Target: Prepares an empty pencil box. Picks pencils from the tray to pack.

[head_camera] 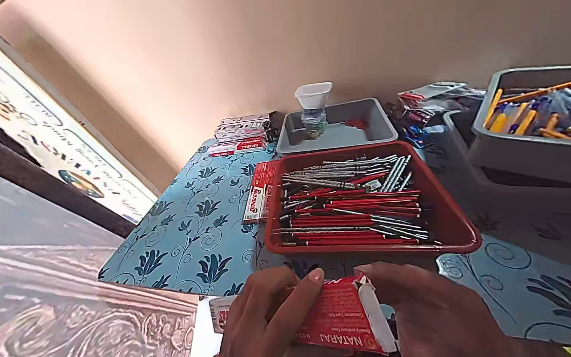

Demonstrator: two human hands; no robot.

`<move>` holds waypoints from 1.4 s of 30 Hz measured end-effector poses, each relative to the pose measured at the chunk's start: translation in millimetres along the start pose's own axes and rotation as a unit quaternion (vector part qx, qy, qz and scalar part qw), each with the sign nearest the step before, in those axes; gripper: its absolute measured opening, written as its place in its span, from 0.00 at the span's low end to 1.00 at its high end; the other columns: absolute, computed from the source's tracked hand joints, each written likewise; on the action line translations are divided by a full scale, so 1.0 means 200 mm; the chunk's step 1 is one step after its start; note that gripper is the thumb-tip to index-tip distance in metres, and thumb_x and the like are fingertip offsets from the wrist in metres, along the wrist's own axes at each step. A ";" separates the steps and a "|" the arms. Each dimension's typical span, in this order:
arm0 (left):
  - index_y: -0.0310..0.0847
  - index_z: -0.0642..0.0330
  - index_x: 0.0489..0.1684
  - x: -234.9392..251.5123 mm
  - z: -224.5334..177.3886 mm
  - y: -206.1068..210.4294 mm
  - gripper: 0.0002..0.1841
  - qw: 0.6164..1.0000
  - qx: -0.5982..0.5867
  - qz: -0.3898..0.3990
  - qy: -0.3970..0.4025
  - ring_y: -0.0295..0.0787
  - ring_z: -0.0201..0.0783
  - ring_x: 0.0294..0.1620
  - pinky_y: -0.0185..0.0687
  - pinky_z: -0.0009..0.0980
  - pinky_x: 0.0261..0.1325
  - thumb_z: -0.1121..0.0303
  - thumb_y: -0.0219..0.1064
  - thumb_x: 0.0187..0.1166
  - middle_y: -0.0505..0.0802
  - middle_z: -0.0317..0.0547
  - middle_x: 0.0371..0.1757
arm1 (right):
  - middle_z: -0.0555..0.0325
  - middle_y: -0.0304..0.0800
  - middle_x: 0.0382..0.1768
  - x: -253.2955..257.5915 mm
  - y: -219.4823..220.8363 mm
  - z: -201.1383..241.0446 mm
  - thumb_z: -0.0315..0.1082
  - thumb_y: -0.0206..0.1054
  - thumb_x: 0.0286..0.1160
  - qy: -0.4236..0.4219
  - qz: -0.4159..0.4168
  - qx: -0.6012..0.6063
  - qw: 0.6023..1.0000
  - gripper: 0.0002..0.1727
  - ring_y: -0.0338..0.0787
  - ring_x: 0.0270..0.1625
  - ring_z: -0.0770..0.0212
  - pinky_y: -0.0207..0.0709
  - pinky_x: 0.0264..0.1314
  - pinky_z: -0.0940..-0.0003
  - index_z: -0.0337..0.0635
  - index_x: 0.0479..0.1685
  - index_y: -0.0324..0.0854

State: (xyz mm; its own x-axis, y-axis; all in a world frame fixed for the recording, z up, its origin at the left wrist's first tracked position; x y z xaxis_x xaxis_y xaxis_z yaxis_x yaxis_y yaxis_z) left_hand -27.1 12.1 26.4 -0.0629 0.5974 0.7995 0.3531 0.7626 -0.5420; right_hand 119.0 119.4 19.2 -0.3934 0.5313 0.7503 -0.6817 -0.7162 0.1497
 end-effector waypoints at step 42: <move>0.71 0.57 0.75 -0.01 0.00 0.11 0.25 0.996 -0.023 0.074 0.032 0.84 0.30 0.52 0.74 0.16 0.57 0.59 0.67 0.83 0.88 0.46 0.60 | 0.73 0.96 0.55 -0.15 0.05 -0.08 0.37 0.63 0.87 0.013 -0.109 -0.120 0.987 0.13 0.89 0.58 0.83 0.80 0.64 0.87 0.46 0.58 0.91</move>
State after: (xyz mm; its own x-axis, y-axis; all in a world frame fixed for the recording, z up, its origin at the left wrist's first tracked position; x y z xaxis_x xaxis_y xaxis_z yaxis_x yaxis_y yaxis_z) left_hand -20.1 27.9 13.1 0.0523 0.6842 0.7274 0.3958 0.6546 -0.6441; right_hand 114.3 103.9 -12.4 -0.2341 0.6749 0.6997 -0.8769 -0.4574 0.1478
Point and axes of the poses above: each hand's wrist, its own x-axis towards the middle knuckle, its own y-axis out of the palm, z = x × y, the point moved 4 cm from there along x, towards the middle knuckle
